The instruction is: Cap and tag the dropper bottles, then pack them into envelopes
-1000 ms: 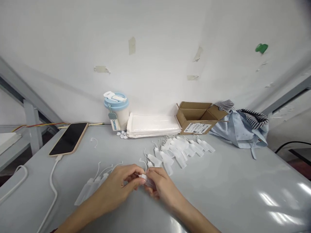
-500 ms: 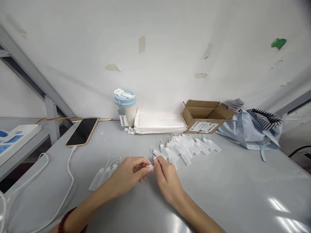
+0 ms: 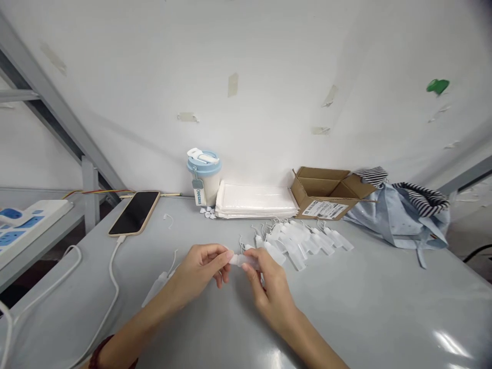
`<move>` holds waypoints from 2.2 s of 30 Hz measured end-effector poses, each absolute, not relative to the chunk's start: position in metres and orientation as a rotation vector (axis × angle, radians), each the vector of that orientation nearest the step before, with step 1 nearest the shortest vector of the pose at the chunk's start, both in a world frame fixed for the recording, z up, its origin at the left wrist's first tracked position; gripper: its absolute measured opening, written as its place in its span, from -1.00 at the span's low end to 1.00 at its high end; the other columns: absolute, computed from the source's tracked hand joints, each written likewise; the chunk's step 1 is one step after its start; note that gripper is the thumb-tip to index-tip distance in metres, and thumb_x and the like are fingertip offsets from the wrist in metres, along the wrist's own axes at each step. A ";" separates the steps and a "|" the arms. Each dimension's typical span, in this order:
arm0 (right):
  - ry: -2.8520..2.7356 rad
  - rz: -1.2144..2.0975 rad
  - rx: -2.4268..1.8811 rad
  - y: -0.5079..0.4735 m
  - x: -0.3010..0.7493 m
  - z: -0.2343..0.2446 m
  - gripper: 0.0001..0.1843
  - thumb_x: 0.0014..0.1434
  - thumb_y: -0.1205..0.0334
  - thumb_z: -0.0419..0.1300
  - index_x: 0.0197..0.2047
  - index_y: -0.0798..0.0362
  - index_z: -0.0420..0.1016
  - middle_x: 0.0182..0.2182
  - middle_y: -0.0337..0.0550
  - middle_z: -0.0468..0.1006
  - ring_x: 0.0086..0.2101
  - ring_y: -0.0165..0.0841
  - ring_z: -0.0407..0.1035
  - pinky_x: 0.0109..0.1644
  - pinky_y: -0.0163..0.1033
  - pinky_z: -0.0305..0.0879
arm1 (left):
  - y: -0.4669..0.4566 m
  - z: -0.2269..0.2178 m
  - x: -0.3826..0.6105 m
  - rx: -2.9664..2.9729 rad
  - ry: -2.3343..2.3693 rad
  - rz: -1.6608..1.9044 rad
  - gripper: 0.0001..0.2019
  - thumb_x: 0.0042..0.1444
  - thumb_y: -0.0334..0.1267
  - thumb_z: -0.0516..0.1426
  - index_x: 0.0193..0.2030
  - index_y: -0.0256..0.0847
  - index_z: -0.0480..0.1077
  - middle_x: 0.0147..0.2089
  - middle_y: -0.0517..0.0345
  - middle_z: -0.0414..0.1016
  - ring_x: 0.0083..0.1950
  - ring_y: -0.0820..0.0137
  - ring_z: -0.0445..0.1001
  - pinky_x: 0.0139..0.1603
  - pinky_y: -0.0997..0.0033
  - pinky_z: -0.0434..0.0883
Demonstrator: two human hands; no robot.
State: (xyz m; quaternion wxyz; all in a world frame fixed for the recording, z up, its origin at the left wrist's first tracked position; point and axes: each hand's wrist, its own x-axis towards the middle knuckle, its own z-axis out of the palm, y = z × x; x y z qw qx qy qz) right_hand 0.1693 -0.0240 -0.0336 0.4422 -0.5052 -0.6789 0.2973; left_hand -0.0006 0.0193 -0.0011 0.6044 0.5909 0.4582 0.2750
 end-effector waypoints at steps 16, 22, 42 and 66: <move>-1.224 1.390 -1.241 -0.019 0.170 -0.032 -0.59 0.21 -0.16 0.03 -0.39 0.02 0.29 -0.68 -0.45 0.00 -0.69 -0.51 -0.10 -0.66 -0.37 -0.06 | 0.010 -0.016 0.004 1.986 1.071 0.756 -0.67 0.22 -0.14 0.00 -0.53 -0.20 0.31 -0.58 0.24 0.27 -0.53 0.46 0.26 -0.48 0.50 0.21; -1.162 1.426 -1.216 -0.016 0.170 -0.028 -0.61 0.19 -0.12 0.07 -0.40 0.05 0.29 -0.65 -0.41 0.14 -0.69 -0.53 0.00 -0.66 -0.39 0.03 | 0.015 -0.019 0.001 1.890 1.024 0.771 -0.79 0.19 -0.16 0.05 -0.39 -0.20 0.37 -0.54 0.24 0.33 -0.49 0.44 0.32 -0.44 0.49 0.28; -1.340 1.081 -1.246 -0.027 0.166 -0.027 -0.62 0.30 0.00 -0.02 -0.38 0.08 0.39 -0.66 -0.40 0.07 -0.63 -0.50 -0.03 -0.58 -0.37 -0.08 | 0.010 -0.014 0.004 1.956 1.073 0.714 -0.71 0.15 -0.26 0.00 -0.60 -0.20 0.21 -0.62 0.30 0.25 -0.56 0.50 0.24 -0.52 0.54 0.17; -0.825 1.802 -1.214 -0.011 0.185 -0.015 -0.51 -0.07 -0.16 0.29 -0.54 0.03 0.17 -0.69 -0.49 0.02 -0.70 -0.61 -0.22 -0.69 -0.43 -0.25 | 0.015 -0.026 0.001 2.476 0.931 0.804 -0.72 0.31 -0.26 -0.06 -0.36 -0.22 0.38 -0.46 0.18 0.41 -0.46 0.46 0.34 -0.40 0.51 0.28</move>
